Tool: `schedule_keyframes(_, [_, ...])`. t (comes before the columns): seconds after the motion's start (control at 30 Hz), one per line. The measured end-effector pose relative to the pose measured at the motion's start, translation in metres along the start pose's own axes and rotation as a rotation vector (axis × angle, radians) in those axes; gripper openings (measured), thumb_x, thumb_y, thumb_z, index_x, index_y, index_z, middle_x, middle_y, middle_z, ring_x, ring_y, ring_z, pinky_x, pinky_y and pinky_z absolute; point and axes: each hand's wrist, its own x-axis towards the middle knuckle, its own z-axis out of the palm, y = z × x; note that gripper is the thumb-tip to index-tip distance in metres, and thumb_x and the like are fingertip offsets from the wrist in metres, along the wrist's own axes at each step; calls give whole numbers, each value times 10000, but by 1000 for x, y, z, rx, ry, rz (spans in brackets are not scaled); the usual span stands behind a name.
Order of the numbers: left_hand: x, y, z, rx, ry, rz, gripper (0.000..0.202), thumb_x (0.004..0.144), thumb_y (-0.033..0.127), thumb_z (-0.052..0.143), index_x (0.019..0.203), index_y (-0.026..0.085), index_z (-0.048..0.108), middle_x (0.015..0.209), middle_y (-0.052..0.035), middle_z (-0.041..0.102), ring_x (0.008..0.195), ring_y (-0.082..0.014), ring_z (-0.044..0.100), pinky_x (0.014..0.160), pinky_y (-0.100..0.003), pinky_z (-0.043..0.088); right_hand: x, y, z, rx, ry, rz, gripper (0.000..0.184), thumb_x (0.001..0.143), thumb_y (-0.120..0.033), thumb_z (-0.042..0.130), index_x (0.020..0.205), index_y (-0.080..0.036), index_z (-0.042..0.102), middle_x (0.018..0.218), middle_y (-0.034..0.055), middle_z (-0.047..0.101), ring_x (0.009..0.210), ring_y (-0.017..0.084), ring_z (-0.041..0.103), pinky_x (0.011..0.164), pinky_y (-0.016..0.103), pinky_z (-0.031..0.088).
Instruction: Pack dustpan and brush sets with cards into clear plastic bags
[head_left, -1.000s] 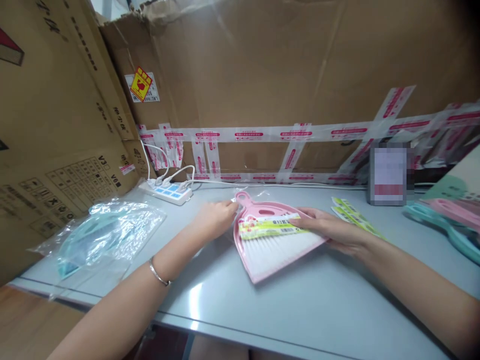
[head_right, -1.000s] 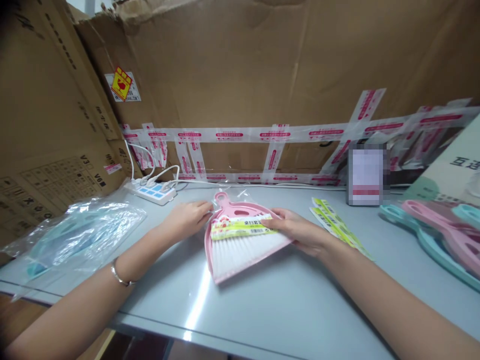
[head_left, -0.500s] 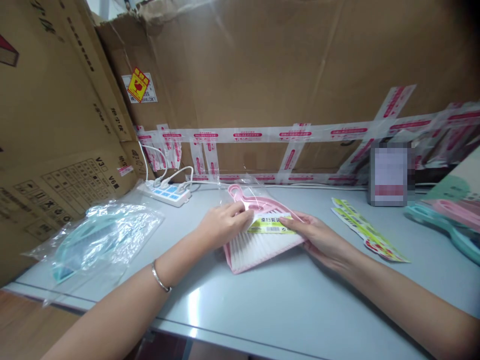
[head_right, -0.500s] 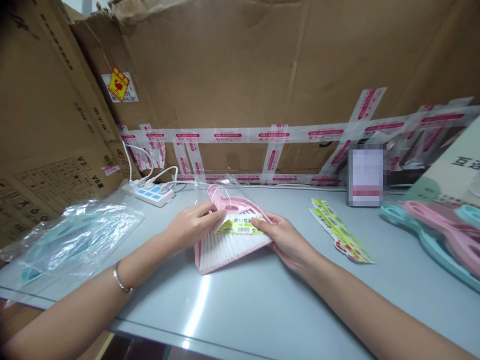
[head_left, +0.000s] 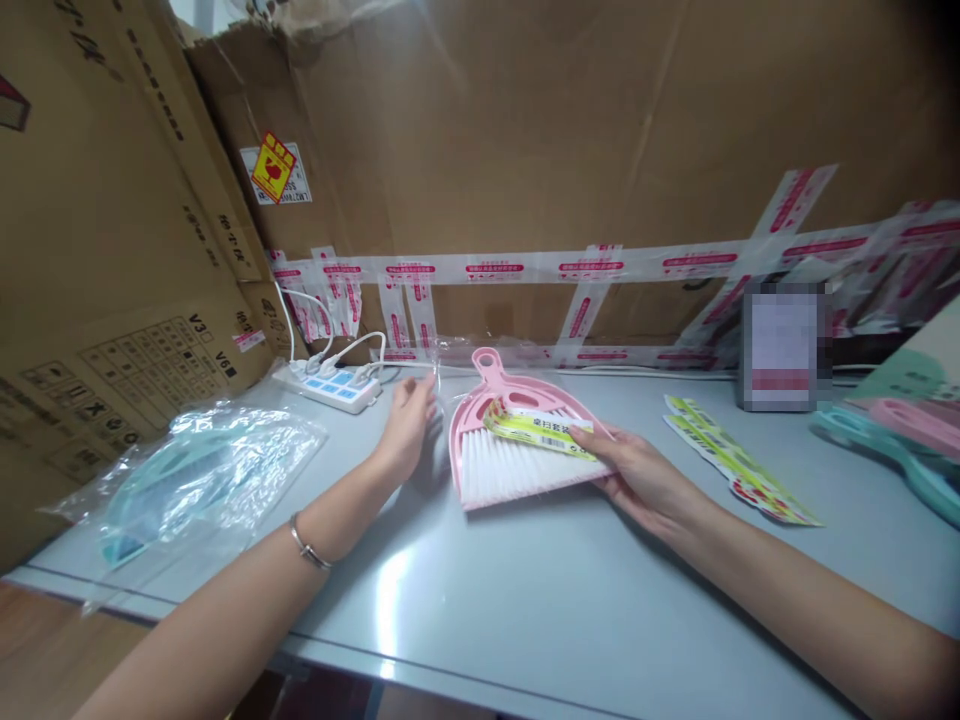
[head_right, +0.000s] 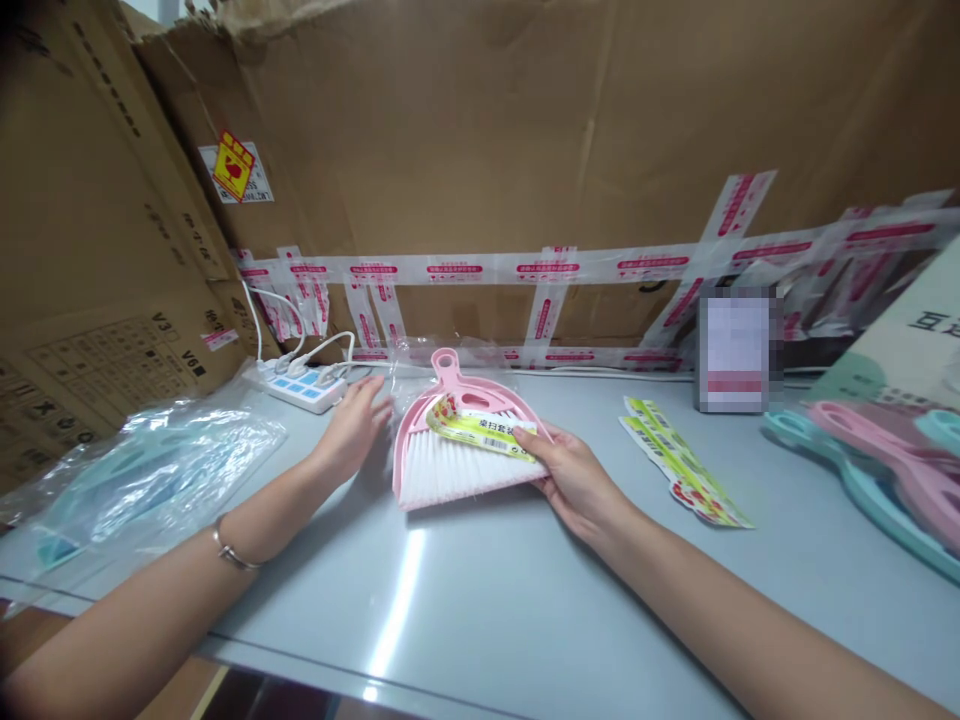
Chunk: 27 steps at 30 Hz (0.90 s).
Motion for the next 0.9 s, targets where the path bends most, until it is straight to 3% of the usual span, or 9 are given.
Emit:
schedule_keyframes(0.07, [-4, 3, 5, -253, -114, -169, 411, 938, 418, 263, 1227, 153, 386, 1230, -132, 541, 1085, -179, 569, 901, -299, 462, 0, 2, -1, -35, -12, 2, 279, 695, -111, 678, 970, -121, 635, 899, 78, 710, 824, 183, 666, 690, 234, 558])
schedule_keyframes(0.13, [-10, 8, 8, -398, -133, -251, 388, 913, 414, 360, 1163, 139, 471, 1186, -129, 590, 1024, -188, 601, 868, -309, 482, 0, 4, -1, -79, -26, -1, 274, 719, -135, 662, 991, -117, 634, 885, 77, 712, 785, 176, 668, 659, 228, 551])
schedule_keyframes(0.27, [-17, 14, 7, -401, -226, -235, 436, 853, 439, 491, 1203, 178, 482, 1297, -113, 527, 1125, -217, 545, 862, -326, 483, -1, 5, -1, -113, -26, -35, 357, 700, -124, 661, 1055, -128, 616, 898, 63, 712, 776, 167, 666, 658, 222, 542])
schedule_keyframes(0.37, [-20, 12, 7, -330, -324, -217, 661, 753, 392, 655, 1323, 215, 369, 1377, -124, 439, 1149, -215, 531, 924, -319, 448, -1, 5, 0, -119, 11, -46, 387, 665, -139, 685, 1046, -126, 618, 897, 66, 712, 781, 180, 667, 674, 243, 546])
schedule_keyframes(0.47, [-20, 6, 11, -264, -300, -180, 842, 668, 306, 748, 1369, 206, 292, 1350, -154, 455, 1136, -222, 537, 948, -326, 432, -1, 5, 1, -111, 20, -72, 425, 622, -164, 720, 1032, -130, 614, 892, 65, 712, 808, 198, 666, 680, 260, 547])
schedule_keyframes(0.57, [-18, 1, 13, -369, -346, -136, 763, 648, 276, 762, 1295, 159, 373, 1239, -159, 557, 1071, -237, 578, 903, -351, 464, -1, 6, 1, -106, 8, -96, 454, 603, -185, 743, 1033, -146, 600, 889, 51, 710, 821, 200, 664, 690, 265, 544])
schedule_keyframes(0.77, [-17, -4, 12, -501, -651, -237, 577, 639, 231, 768, 1153, 144, 518, 1096, -139, 648, 944, -221, 641, 837, -341, 492, -1, 8, 0, -91, 88, -163, 416, 606, -278, 763, 962, -172, 576, 851, 39, 702, 799, 205, 663, 707, 296, 539])
schedule_keyframes(0.9, [-18, -6, 14, -476, -659, -313, 511, 632, 247, 771, 1092, 146, 573, 1070, -124, 664, 907, -203, 649, 808, -313, 494, 1, 8, -2, -157, 128, -169, 394, 622, -342, 754, 914, -187, 539, 826, 36, 690, 765, 195, 655, 681, 286, 529])
